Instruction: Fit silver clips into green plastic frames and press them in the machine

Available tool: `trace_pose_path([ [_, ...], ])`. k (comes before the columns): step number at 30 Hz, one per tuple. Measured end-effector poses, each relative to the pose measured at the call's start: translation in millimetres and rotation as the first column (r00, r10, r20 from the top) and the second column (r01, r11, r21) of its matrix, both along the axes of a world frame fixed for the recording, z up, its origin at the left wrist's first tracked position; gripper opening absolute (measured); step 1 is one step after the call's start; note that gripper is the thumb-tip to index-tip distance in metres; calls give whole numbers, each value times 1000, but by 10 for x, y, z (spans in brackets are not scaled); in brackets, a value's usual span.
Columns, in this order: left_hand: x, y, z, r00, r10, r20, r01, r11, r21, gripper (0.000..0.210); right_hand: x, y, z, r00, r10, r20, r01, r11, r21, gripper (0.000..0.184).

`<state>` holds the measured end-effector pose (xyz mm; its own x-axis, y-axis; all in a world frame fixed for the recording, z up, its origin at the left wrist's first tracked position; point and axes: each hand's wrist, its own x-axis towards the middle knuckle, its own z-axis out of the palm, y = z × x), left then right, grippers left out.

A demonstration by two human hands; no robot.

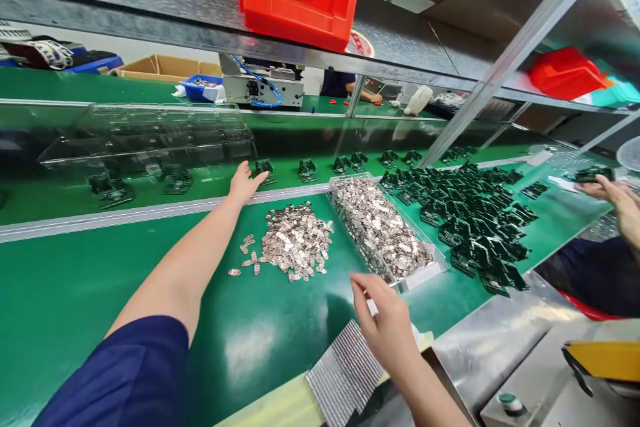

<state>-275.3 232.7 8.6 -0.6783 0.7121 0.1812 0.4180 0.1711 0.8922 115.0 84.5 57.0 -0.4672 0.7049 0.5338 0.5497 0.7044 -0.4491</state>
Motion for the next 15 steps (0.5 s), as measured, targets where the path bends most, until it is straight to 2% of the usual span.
trace_pose_path([
  [2, -145, -305, -79, 998, 36, -44, -35, 999, 27, 52, -238, 320, -44, 965, -101, 242, 105, 994, -3, 25],
  [4, -374, -703, -131, 988, 118, -97, -116, 993, 21, 35, -444, 617, -102, 849, -191, 493, 221, 975, -2, 29],
  [6, -644, -1088, -147, 963, 222, -152, -227, 974, -11, 28, -617, 845, -164, 778, -217, 590, 268, 963, 0, 34],
  [8, -896, -1362, -130, 930, 304, -205, -320, 946, -49, 38, -740, 978, -222, 772, -205, 602, 258, 966, -3, 41],
  [11, -1156, -1477, -74, 908, 317, -272, -358, 927, -115, 71, -813, 1024, -288, 755, -175, 632, 223, 975, 4, 39],
  [15, -1319, -1280, 12, 922, 256, -290, -326, 918, -226, 104, -791, 985, -311, 731, -157, 664, 202, 979, 8, 29],
])
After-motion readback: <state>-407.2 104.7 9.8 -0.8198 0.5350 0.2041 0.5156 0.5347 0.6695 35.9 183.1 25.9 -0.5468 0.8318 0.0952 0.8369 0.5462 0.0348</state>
